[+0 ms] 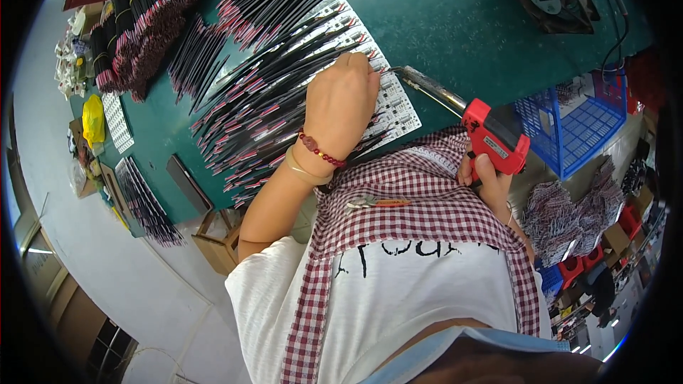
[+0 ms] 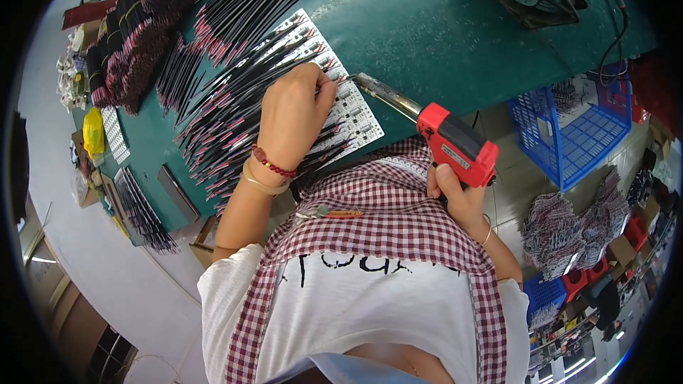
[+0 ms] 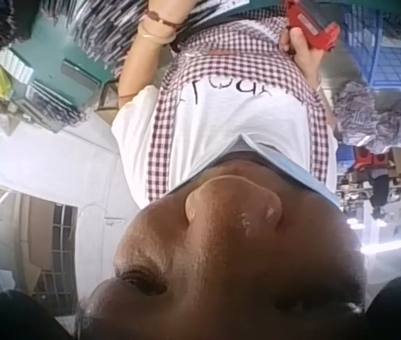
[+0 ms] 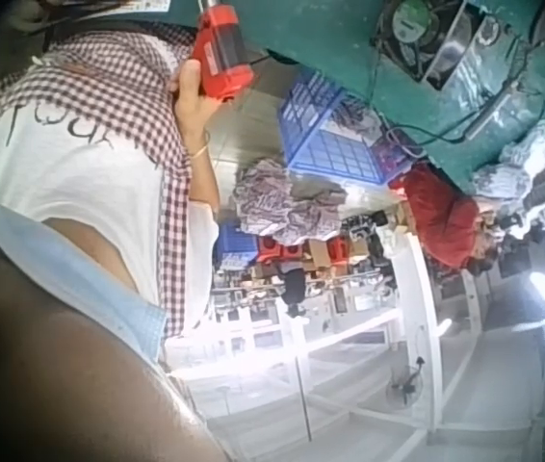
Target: The person solders wires onto a circuit board panel using a soldering gun, organizes bundles of wires and panels on the table, and continues soldering wires onto another circuit board panel.
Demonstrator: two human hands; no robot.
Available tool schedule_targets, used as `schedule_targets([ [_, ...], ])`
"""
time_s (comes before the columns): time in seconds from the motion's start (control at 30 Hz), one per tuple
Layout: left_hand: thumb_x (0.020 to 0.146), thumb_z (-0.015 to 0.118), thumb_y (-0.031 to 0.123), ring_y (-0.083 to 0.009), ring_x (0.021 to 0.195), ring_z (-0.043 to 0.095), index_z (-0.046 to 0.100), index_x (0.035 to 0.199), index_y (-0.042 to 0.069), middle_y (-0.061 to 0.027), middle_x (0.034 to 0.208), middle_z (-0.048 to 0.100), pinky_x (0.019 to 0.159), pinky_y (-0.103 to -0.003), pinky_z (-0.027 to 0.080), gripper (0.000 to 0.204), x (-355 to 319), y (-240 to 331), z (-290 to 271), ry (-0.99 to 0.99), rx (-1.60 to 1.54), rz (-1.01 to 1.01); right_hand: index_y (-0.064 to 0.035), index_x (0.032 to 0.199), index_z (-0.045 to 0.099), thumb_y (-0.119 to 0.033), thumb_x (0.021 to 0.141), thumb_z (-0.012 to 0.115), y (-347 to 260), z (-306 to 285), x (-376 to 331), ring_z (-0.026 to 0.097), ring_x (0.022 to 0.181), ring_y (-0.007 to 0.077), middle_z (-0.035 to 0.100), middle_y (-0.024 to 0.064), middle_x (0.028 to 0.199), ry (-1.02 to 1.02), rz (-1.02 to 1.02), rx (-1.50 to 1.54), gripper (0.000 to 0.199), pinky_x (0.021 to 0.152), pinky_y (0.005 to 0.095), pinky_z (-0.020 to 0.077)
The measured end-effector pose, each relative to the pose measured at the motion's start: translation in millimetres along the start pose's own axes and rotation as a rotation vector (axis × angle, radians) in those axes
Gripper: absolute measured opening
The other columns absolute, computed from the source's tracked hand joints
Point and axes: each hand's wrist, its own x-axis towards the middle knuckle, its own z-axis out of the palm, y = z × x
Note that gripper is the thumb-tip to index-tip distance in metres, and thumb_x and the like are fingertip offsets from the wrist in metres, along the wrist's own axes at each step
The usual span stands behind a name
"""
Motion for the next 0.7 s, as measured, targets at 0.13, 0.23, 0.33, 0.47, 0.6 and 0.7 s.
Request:
schedule_targets([
  [0.13, 0.080, 0.060, 0.013, -0.0328, 0.063, 0.059, 0.055, 0.075, -0.001, -0.0170, 0.074, 0.058, 0.057, -0.040, 0.048, 0.015, 0.7, 0.3, -0.3, -0.001, -0.001, 0.005, 0.0052, 0.112, 0.049, -0.019, 0.093, 0.049, -1.2, 0.5, 1.3, 0.046, 0.052, 0.0101, 0.052, 0.0068, 0.062, -0.015, -0.016, 0.001, 0.031, 0.049, 0.0229, 0.0364],
  [0.23, 0.080, 0.060, 0.013, -0.0330, 0.063, 0.059, 0.055, 0.075, -0.001, -0.0171, 0.074, 0.059, 0.058, -0.040, 0.048, 0.016, 0.4, -0.3, 0.2, -0.004, -0.001, 0.000, 0.0056, 0.114, 0.048, -0.020, 0.092, 0.049, -6.3, 1.7, 2.0, 0.046, 0.051, 0.0104, 0.052, 0.0068, 0.061, 0.002, -0.083, 0.003, 0.033, 0.049, 0.0231, 0.0367],
  [0.33, 0.080, 0.061, 0.014, -0.0331, 0.064, 0.059, 0.056, 0.075, 0.000, -0.0170, 0.075, 0.059, 0.058, -0.040, 0.048, 0.016, -0.1, 0.2, -0.1, -0.013, 0.004, -0.017, 0.0054, 0.115, 0.048, -0.022, 0.092, 0.049, -7.6, 1.7, 2.4, 0.046, 0.051, 0.0105, 0.052, 0.0068, 0.061, 0.023, -0.089, 0.021, 0.035, 0.049, 0.0231, 0.0367],
  [0.47, 0.080, 0.061, 0.014, -0.0329, 0.064, 0.059, 0.056, 0.075, 0.000, -0.0166, 0.075, 0.059, 0.058, -0.040, 0.048, 0.016, 0.2, 0.3, 0.2, -0.009, 0.011, -0.006, 0.0047, 0.115, 0.049, -0.022, 0.092, 0.050, -4.5, 0.1, 0.5, 0.046, 0.051, 0.0103, 0.052, 0.0065, 0.061, 0.008, -0.078, 0.004, 0.035, 0.049, 0.0232, 0.0369],
  [0.6, 0.077, 0.063, 0.011, -0.0347, 0.063, 0.058, 0.057, 0.071, 0.000, -0.0167, 0.071, 0.059, 0.057, -0.041, 0.045, 0.014, 1.7, 0.8, -1.1, 0.033, -0.032, -0.013, 0.0044, 0.113, 0.049, -0.021, 0.092, 0.050, -6.5, 1.0, -0.2, 0.045, 0.051, 0.0101, 0.051, 0.0061, 0.061, -0.017, -0.048, 0.016, 0.033, 0.049, 0.0231, 0.0370],
  [0.7, 0.078, 0.062, 0.011, -0.0345, 0.065, 0.058, 0.057, 0.072, 0.001, -0.0162, 0.073, 0.059, 0.058, -0.041, 0.045, 0.013, 1.4, 0.5, -2.2, 0.016, -0.037, -0.016, 0.0044, 0.113, 0.050, -0.021, 0.092, 0.051, -2.7, -1.8, -0.3, 0.045, 0.051, 0.0099, 0.052, 0.0061, 0.061, -0.030, -0.050, 0.015, 0.033, 0.049, 0.0230, 0.0369],
])
